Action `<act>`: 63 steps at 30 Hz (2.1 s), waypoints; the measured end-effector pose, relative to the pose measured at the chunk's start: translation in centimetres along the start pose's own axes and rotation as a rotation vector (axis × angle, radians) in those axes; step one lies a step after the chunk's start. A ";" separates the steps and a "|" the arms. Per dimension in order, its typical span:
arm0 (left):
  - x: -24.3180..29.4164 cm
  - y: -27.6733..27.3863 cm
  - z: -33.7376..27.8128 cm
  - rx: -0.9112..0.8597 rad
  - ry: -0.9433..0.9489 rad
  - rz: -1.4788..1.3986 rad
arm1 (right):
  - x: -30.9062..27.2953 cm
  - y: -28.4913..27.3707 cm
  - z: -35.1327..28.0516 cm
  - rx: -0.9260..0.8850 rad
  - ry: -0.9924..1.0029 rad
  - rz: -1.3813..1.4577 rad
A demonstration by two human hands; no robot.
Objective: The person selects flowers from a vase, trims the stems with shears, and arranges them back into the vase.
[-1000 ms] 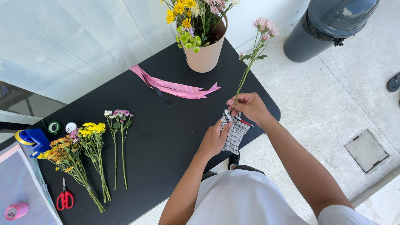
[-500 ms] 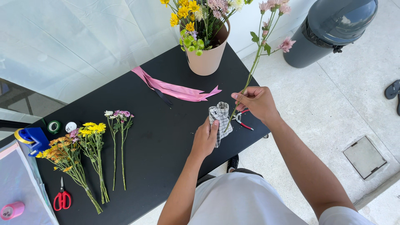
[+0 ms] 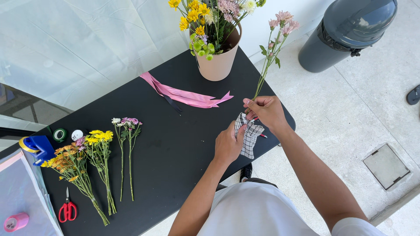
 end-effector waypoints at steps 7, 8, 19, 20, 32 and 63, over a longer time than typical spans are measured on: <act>-0.5 0.3 -1.3 -0.009 0.037 0.018 | -0.2 -2.0 1.0 0.049 -0.021 0.027; -0.8 0.3 -1.7 -0.012 0.050 0.013 | -0.1 -2.3 1.1 0.046 -0.023 0.035; 3.3 -1.9 -0.2 0.002 0.072 0.078 | 1.0 1.0 -0.7 -0.016 0.007 0.089; 3.3 -1.5 0.1 -0.001 0.066 0.087 | 1.7 1.0 -0.4 0.004 0.014 0.104; 1.7 0.4 -0.8 -0.029 -0.003 0.044 | -0.3 -1.8 -0.6 0.057 -0.007 0.061; -11.8 2.5 -2.2 -0.075 -0.125 -0.450 | 3.9 6.8 -0.6 -0.491 -0.142 -0.300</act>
Point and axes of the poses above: each hand's wrist, its own z-axis towards the middle knuckle, its own y-axis out of the palm, x = y × z, the point moved 10 cm from there along z, towards the middle knuckle, and after that the axes turned 13 degrees about -z, right-handed, at the moved point
